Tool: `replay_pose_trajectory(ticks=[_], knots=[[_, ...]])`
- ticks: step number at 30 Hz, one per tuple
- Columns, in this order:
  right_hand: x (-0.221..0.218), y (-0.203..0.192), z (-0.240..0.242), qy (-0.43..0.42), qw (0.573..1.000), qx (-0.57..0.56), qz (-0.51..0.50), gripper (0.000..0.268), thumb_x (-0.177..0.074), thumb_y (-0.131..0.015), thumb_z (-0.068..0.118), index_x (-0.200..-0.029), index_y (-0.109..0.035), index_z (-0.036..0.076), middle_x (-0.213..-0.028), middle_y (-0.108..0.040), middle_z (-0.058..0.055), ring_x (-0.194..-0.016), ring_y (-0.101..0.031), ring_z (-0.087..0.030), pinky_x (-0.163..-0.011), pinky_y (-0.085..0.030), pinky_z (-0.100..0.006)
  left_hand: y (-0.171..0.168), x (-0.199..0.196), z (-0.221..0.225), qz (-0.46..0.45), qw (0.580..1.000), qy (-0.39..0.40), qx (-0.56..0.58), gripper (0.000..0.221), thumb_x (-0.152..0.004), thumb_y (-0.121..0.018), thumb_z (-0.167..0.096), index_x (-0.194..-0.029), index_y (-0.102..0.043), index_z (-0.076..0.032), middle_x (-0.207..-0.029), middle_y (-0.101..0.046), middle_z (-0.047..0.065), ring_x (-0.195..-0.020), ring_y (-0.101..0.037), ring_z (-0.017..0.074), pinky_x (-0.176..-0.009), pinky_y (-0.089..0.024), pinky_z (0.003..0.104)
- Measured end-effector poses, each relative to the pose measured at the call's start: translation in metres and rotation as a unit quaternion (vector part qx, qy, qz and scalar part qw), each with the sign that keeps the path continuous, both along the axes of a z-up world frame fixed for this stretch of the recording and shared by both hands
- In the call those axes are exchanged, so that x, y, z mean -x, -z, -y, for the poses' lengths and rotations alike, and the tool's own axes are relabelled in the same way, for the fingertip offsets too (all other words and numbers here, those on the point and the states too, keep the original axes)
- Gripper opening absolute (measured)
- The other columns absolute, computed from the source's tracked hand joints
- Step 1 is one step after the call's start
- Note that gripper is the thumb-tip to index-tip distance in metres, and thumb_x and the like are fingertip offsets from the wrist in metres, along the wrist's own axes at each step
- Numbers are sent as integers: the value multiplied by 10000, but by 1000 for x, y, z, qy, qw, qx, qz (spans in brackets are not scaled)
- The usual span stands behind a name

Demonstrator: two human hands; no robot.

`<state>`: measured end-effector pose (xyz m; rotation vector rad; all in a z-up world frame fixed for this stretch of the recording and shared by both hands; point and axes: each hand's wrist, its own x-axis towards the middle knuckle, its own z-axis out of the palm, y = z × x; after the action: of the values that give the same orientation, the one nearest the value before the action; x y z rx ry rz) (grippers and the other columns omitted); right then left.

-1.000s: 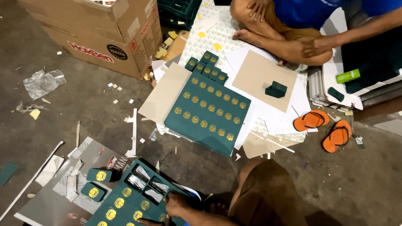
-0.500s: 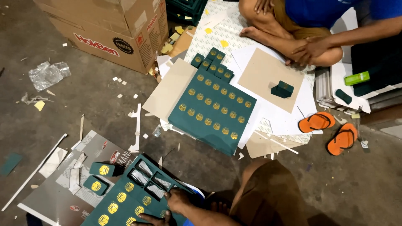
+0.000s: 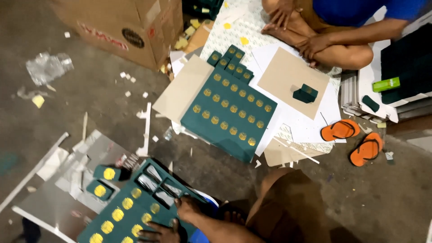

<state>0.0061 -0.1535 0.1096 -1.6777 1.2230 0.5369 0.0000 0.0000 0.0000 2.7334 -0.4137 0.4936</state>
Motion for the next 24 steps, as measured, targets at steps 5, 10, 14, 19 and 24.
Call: replay_pose_trajectory(ticks=[5,10,14,19,24], knots=[[43,210,-27,-66,990,74,103,410,-935,-564,404,-1047,-729,47,-1126,-708,-260,-1054,-674,-445,-883,-537,-529,-30,-15,-16,-244,947,51,-200,1086,-870,-507,-752,-1555,-333,73,-1613,-299,357,-1510,-194,553,-1225,-82,675],[38,195,-8,-99,991,64,64,615,-1050,-377,539,-1058,-725,32,-1171,-691,-267,-1112,-641,-454,-922,-523,-509,-41,-10,-13,-377,917,-3,-133,1152,-888,-533,-715,-1609,-22,23,-1640,107,375,-1472,155,620,-1144,89,714],[17,71,-8,1,996,24,87,586,-1037,-420,528,-1199,-688,33,-1218,-688,-219,-1125,-640,-408,-975,-486,-460,-79,-26,-12,-495,868,12,-46,1161,-941,-502,-694,-1603,175,-21,-1615,314,331,-1451,329,575,-1141,164,707],[5,5,-4,97,988,-106,53,542,-1028,-483,493,-1261,-664,39,-1198,-698,-126,-1086,-640,-291,-957,-473,-403,-107,-34,-9,-556,830,28,-46,1136,-966,-457,-695,-1578,250,-49,-1594,388,306,-1439,391,533,-1134,196,693],[9,-3,4,61,985,-117,109,497,-1018,-518,471,-1201,-678,38,-1116,-728,-87,-999,-639,-201,-931,-474,-356,-100,-30,-7,-525,849,19,-58,1135,-969,-470,-684,-1590,226,-38,-1610,361,296,-1458,367,532,-1157,181,682]])
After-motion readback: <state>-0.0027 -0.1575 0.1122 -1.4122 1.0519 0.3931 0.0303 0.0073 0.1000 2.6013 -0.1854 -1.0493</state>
